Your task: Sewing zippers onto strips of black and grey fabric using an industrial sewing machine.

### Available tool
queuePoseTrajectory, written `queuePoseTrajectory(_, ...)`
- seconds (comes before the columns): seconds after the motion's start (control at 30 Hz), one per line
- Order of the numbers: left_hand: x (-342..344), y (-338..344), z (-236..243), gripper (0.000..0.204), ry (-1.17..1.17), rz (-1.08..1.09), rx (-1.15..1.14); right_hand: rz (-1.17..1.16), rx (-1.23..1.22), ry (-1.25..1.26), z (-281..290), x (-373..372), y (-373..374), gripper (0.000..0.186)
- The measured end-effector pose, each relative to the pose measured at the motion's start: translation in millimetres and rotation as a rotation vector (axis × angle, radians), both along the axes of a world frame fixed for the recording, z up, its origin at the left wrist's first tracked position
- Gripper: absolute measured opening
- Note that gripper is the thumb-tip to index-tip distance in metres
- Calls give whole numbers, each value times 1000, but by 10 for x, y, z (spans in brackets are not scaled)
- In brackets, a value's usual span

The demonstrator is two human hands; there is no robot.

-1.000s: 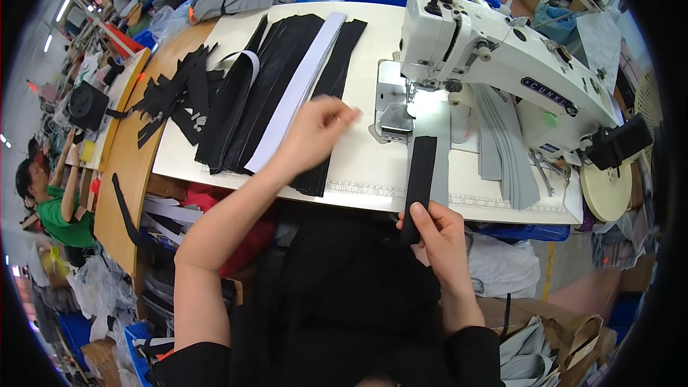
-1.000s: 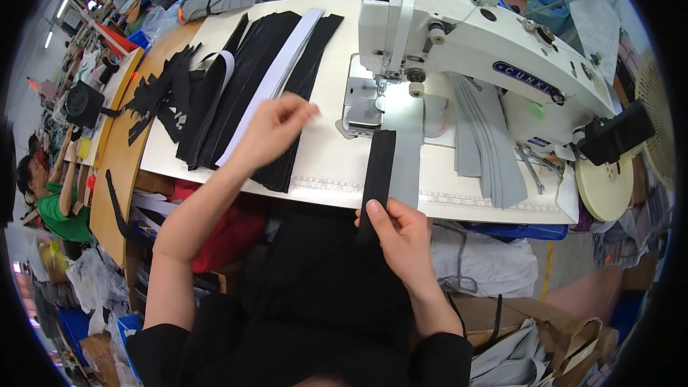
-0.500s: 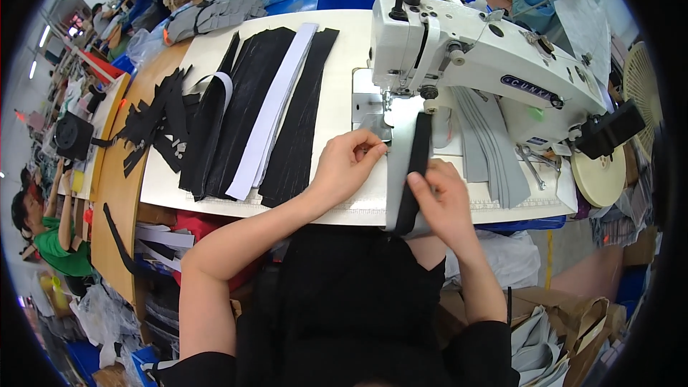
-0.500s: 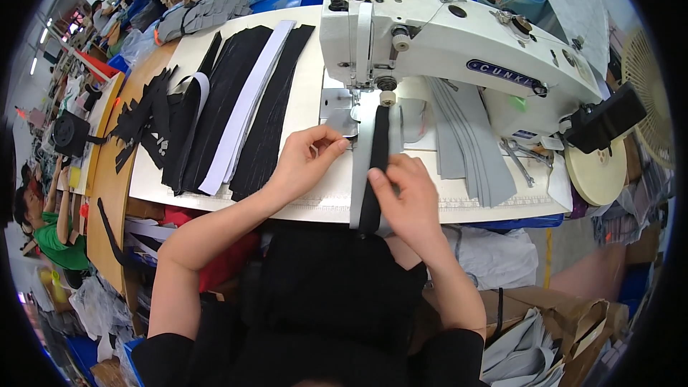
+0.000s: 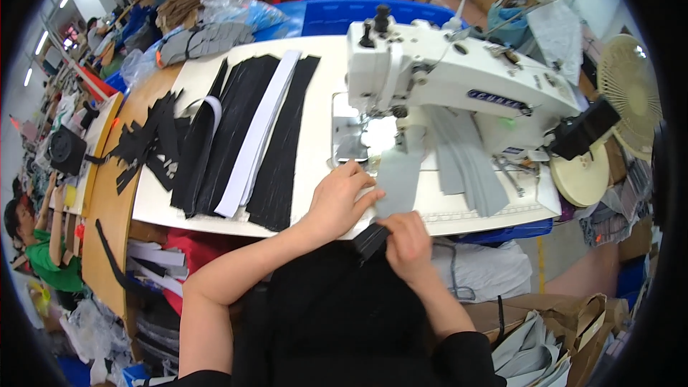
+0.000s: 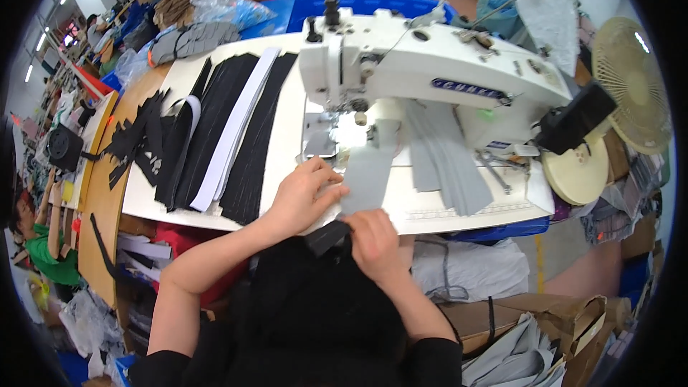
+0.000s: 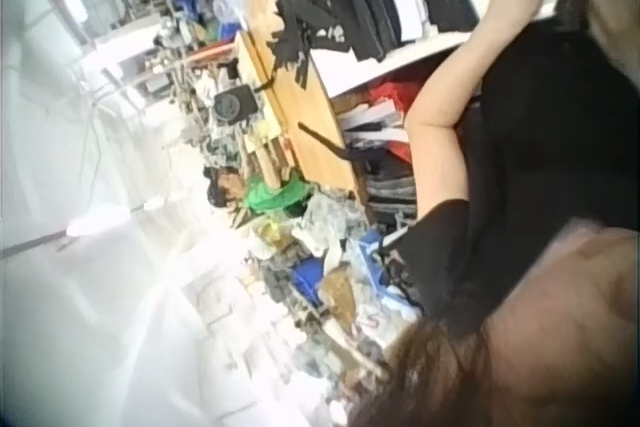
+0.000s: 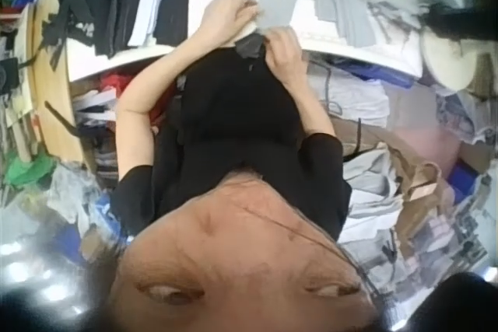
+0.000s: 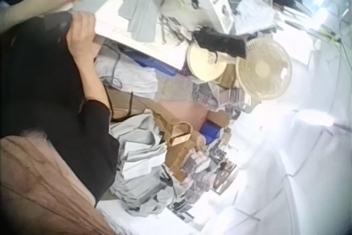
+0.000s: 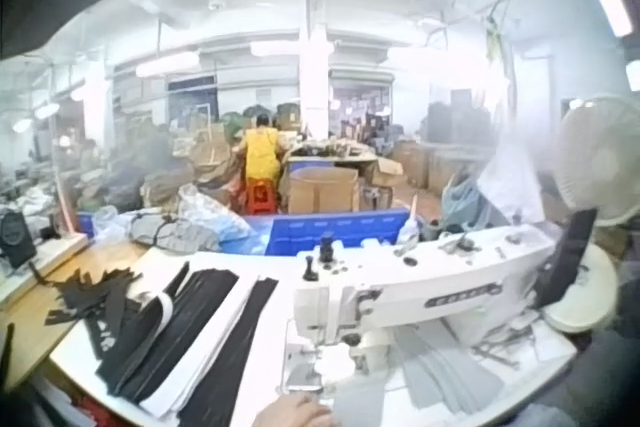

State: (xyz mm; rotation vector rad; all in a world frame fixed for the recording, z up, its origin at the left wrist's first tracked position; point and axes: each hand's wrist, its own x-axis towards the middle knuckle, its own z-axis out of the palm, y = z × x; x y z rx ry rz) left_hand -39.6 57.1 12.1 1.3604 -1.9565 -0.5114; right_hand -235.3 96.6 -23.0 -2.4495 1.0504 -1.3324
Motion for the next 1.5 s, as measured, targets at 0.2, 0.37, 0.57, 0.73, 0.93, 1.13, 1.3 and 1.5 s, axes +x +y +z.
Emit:
queuePoseTrajectory(0.2,-246,51,-134,36,-50,-57,-67,40,-57,1,-83,-40,203,35)
queuePoseTrajectory(0.37,-297,74,-216,22,831,-151,411,36,41,-19,125,-54,308,22)
queuePoseTrajectory(0.57,-279,390,302,14,937,-105,518,94,589,-489,688,-45,496,18)
queuePoseTrajectory(0.73,-285,531,333,15,992,-82,489,172,688,-561,664,37,343,26)
queuePoseTrajectory(0.93,-152,575,320,18,1067,-158,457,134,693,-378,655,74,373,32)
queuePoseTrajectory(1.13,-161,584,365,17,1045,-95,372,110,666,-318,615,102,328,32)
queuePoseTrajectory(1.3,-63,552,271,15,925,50,405,-258,151,-150,1018,71,214,35)
queuePoseTrajectory(1.5,-45,582,287,12,893,-70,410,17,204,30,1307,-12,-239,35)
